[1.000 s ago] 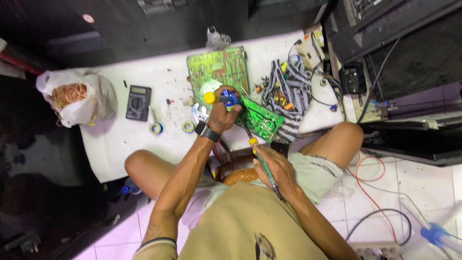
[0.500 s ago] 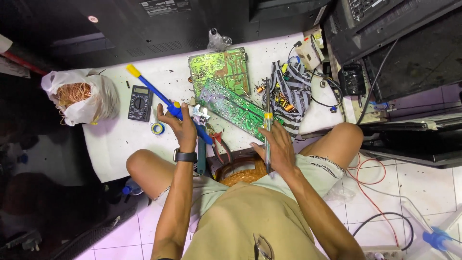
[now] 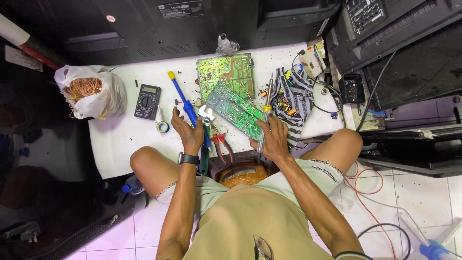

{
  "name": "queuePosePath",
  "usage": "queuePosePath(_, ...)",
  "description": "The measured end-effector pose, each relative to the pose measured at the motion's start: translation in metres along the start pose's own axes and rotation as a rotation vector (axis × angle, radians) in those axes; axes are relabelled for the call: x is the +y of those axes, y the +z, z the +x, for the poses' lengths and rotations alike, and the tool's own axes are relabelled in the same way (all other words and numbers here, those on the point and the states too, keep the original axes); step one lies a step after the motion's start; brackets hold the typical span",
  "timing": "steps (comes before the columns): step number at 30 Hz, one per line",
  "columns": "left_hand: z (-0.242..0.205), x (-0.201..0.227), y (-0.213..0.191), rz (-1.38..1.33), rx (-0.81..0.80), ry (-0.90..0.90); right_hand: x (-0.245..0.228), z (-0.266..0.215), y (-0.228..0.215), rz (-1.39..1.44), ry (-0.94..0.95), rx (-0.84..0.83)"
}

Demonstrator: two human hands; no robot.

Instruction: Desoldering and removing components from a printed circuit board using a soldering iron and a desoldering pump.

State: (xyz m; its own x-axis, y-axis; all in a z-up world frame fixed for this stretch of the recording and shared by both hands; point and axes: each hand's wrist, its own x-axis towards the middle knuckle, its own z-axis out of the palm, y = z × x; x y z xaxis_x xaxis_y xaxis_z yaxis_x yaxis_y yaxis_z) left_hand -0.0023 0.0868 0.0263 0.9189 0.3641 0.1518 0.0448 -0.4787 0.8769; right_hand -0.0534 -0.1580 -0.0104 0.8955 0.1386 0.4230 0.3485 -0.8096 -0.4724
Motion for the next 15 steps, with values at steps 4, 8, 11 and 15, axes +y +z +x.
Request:
queuePosePath(4, -0.017, 0.025, -0.005, -0.113, 0.060, -0.021, -0.015, -0.010, -0.019, 0.055, 0.039, 0.039)
queuePosePath(8, -0.040, 0.031, 0.011, -0.835, 0.040, -0.385, -0.039, -0.015, -0.048, 0.169, 0.033, 0.101)
queuePosePath(11, -0.057, 0.078, 0.015, -1.295, -0.006, -0.613, -0.058, -0.013, -0.062, 0.210, -0.057, 0.170)
queuePosePath(15, -0.066, 0.125, 0.012, -1.491, 0.036, -0.744, -0.088, 0.001, -0.085, 0.219, -0.140, 0.237)
